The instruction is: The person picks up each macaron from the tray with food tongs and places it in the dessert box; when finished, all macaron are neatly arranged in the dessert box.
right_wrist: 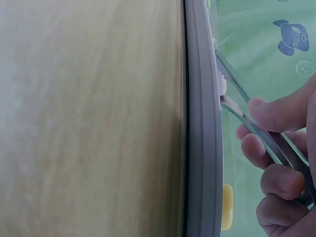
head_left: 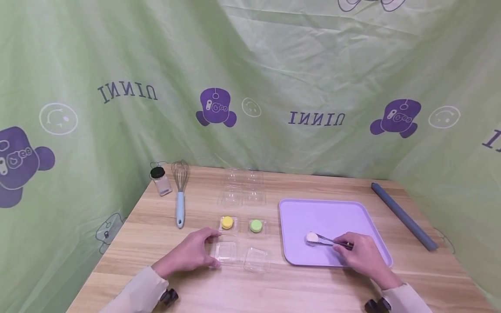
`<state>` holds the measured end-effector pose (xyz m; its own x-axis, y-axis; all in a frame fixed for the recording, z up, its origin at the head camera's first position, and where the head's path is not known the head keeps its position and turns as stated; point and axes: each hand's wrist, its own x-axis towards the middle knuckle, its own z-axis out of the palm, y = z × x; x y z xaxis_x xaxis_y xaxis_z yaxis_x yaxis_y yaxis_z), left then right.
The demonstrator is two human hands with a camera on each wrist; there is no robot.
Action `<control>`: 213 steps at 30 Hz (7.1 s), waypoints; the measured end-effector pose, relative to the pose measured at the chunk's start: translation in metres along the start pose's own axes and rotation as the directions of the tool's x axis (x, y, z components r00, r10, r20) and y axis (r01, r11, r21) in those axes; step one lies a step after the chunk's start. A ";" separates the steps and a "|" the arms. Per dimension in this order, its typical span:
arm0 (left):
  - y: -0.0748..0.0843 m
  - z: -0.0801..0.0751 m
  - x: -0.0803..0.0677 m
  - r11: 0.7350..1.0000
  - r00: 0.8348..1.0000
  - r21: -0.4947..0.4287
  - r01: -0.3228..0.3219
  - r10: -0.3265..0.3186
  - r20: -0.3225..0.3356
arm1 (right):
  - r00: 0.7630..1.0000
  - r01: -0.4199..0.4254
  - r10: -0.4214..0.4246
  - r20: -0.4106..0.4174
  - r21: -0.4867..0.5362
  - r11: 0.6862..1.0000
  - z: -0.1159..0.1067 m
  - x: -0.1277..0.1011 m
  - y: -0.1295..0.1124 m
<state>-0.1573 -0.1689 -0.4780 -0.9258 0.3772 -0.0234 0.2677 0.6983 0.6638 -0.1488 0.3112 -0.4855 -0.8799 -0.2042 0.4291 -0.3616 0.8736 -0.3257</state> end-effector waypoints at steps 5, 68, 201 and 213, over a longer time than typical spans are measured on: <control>0.000 -0.001 0.001 1.000 1.000 -0.009 -0.004 0.004 0.001 | 0.999 0.013 -0.013 -0.031 0.011 1.000 0.000 0.002 0.000; -0.004 0.000 0.000 0.999 0.999 0.010 -0.053 0.053 0.007 | 0.831 0.543 -0.434 -0.348 0.340 0.767 0.016 0.120 -0.136; 0.063 0.029 0.035 0.924 0.963 0.292 -0.245 0.197 0.185 | 0.965 0.008 0.015 -0.261 0.087 0.996 -0.056 0.062 -0.008; 0.065 0.034 0.035 0.905 0.952 0.316 -0.285 0.229 0.204 | 0.947 -0.237 0.230 -0.225 -0.004 0.972 -0.072 0.021 0.026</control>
<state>-0.1638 -0.0899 -0.4612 -0.7655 0.6431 -0.0230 0.5906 0.7163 0.3715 -0.1547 0.3615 -0.4243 -0.8469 0.1069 0.5208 -0.1416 0.8989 -0.4147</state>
